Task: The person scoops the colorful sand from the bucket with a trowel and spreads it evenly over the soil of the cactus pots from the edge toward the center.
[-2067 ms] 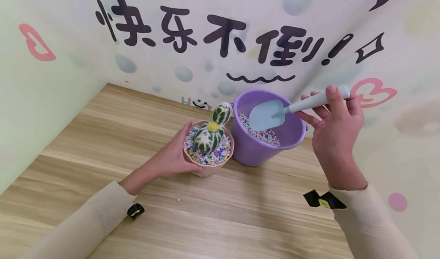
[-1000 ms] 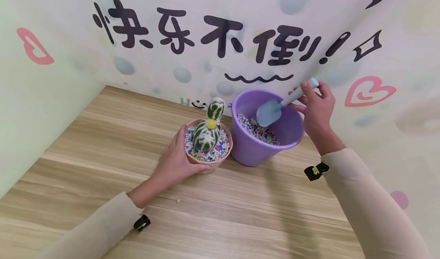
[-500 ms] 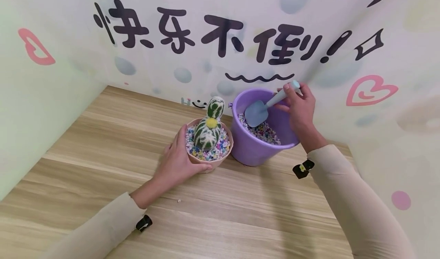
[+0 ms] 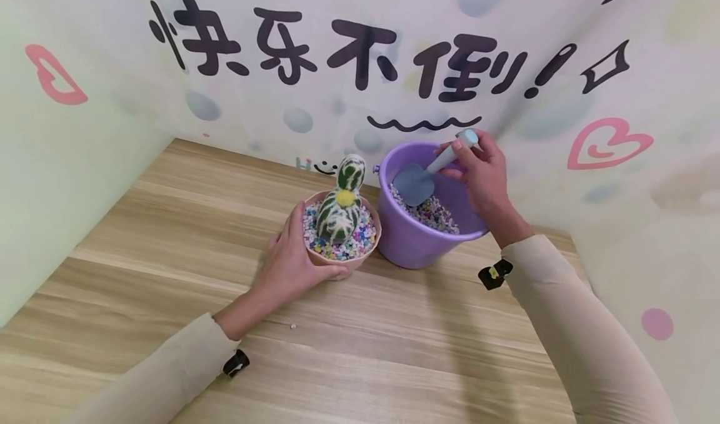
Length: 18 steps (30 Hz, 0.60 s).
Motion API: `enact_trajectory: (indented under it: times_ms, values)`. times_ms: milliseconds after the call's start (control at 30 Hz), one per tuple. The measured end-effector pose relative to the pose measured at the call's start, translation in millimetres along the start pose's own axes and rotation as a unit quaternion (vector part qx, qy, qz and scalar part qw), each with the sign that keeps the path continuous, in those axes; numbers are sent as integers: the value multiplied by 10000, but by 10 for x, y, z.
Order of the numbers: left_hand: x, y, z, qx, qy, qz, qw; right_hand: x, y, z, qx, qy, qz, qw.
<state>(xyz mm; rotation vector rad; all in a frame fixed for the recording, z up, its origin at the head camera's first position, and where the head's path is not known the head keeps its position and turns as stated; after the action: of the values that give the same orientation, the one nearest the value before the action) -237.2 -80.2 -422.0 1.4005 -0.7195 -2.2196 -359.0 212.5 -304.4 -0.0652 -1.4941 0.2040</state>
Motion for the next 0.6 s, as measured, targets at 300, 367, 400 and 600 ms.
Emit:
enact_trajectory:
  times_ms: [300,367,400,600]
  values:
    - [5,1,2,-39,-89,76,9999,8,-73,-28,541,52,-44,9985]
    - [9,-2,3,-41,-82,61,9999,9,-80,-34,621,67,-41,9980]
    - [12,-5,5,-39,-75,47,10000,13,-81,-38,635,83,-12,9979]
    - [11,-6,3,-58,-99,86,9999,30,-15,-32,378,71,303,9988]
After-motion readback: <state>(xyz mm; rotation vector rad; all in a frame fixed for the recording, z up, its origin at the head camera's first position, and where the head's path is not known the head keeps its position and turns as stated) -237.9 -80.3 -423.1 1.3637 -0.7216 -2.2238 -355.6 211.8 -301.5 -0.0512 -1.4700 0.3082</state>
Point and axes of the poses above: each hand's wrist, its own z-axis towards the middle knuckle, its own y-axis out of the back of the hand, x = y × z, the point moved 7 cm from there along z, towards the middle knuckle, and after that the axes turned 14 degrees about -y, right-handed, at the moved point
